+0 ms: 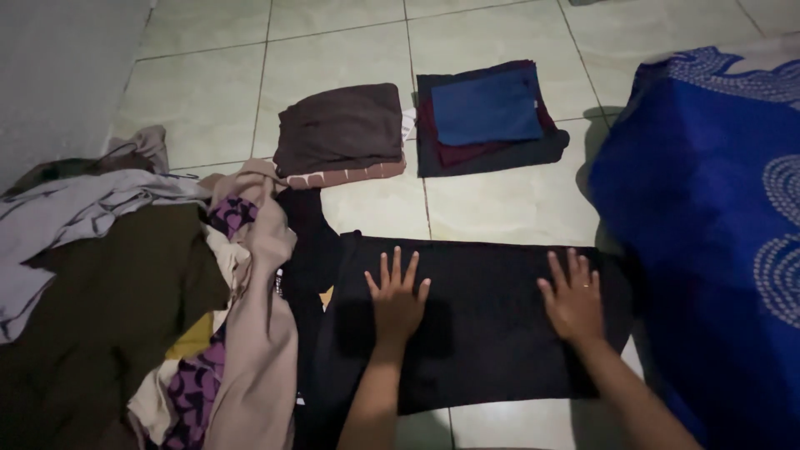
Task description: Folding various items of clothing such as shirts and pants on the floor.
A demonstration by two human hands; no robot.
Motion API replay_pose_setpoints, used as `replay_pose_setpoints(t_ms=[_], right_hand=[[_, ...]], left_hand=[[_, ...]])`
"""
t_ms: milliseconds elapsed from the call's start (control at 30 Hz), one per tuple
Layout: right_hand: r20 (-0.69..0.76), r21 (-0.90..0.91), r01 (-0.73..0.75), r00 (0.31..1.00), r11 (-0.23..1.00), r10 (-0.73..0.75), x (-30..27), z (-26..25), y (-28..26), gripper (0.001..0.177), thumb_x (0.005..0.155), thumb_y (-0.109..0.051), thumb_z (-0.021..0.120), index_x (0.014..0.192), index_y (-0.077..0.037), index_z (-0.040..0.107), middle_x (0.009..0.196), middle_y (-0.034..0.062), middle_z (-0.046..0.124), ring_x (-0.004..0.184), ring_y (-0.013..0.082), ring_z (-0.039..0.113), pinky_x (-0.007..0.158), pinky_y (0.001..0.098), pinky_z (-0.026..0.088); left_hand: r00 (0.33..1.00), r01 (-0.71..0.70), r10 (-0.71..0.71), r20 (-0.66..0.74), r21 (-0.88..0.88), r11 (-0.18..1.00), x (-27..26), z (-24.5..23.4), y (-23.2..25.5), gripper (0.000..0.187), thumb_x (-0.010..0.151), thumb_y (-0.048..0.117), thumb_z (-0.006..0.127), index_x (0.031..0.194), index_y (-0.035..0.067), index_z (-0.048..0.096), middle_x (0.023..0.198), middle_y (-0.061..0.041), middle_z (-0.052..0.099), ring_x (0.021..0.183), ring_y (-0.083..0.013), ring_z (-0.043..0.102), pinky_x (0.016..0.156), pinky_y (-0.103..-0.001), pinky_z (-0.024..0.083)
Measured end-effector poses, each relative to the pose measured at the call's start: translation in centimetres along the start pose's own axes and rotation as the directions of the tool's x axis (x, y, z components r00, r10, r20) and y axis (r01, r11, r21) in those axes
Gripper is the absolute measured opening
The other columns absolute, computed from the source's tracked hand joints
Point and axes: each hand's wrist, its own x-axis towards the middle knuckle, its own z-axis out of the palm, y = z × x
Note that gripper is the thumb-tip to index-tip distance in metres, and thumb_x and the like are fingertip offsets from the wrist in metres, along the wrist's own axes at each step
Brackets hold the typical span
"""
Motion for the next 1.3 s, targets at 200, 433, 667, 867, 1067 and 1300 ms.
replay_pose_setpoints(t_ms=[200,433,667,867,1067,1300], right_hand=[[-0.006,0.166,0.125,0.992,0.978,-0.126,-1.2,-6.6,-0.2,0.065,0.090,-0.039,0.061,0.149,-0.013,0.050,0.152,0.0207,0.047,0.138,0.0407,0.046,0.112,0.0525,0.039],[0.675,0.214,0.087,0.707,0.973,-0.212,-5.5,-13.4,-1.5,0.035,0.090,-0.043,0.067,0.112,-0.017,0.069,0.113,0.0081,0.072,0.106,0.0280,0.070,0.090,0.0415,0.057],[0.833,0.052,0.265,0.520,0.963,-0.188,-8.3,-11.5,2.3,0.032,0.090,-0.036,0.069,0.111,-0.013,0.072,0.114,0.0111,0.069,0.108,0.0259,0.068,0.095,0.0383,0.056],[0.669,0.068,0.357,0.676,0.932,-0.308,-9.6,-8.8,5.4,0.029,0.084,-0.030,0.068,0.106,-0.012,0.073,0.113,0.0143,0.069,0.104,0.0293,0.070,0.090,0.0410,0.058],[0.728,0.112,0.110,0.667,0.988,-0.157,-8.1,-15.2,3.7,0.051,0.085,-0.043,0.069,0.128,-0.017,0.061,0.103,0.0158,0.074,0.098,0.0324,0.073,0.087,0.0430,0.058],[0.703,0.136,-0.095,0.711,0.986,-0.029,-5.2,-12.1,6.2,0.037,0.080,-0.041,0.074,0.112,-0.023,0.072,0.095,0.0074,0.080,0.090,0.0275,0.078,0.081,0.0425,0.062]], left_hand=[[0.987,-0.084,0.094,-0.133,0.079,0.993,-1.4,-0.5,-1.4,0.067,0.088,0.045,0.066,0.145,0.011,0.054,0.153,-0.023,0.042,0.139,-0.0438,0.042,0.104,-0.070,0.033],[0.740,-0.465,0.568,0.361,-0.337,0.819,-12.1,-6.8,-8.5,0.044,0.085,0.039,0.077,0.105,0.002,0.066,0.106,-0.020,0.064,0.101,-0.0411,0.060,0.082,-0.051,0.051],[0.716,-0.320,0.395,0.575,-0.232,0.918,-15.5,-11.7,-11.8,0.041,0.078,0.033,0.076,0.103,0.002,0.069,0.103,-0.020,0.063,0.098,-0.0393,0.060,0.084,-0.048,0.050],[0.842,-0.388,0.344,0.416,0.023,0.922,-16.4,-9.7,-13.7,0.022,0.077,0.007,0.064,0.097,0.008,0.071,0.099,-0.015,0.064,0.093,-0.0364,0.063,0.077,-0.047,0.052],[0.821,-0.230,0.217,0.528,-0.043,0.972,-13.6,-14.6,-12.8,0.016,0.076,0.013,0.066,0.091,0.008,0.071,0.093,-0.016,0.070,0.094,-0.0368,0.067,0.082,-0.047,0.054],[0.765,0.198,0.010,0.644,-0.249,0.948,-6.8,-14.6,-14.4,0.022,0.086,0.027,0.075,0.098,0.009,0.075,0.094,-0.014,0.077,0.091,-0.0299,0.073,0.082,-0.041,0.056]])
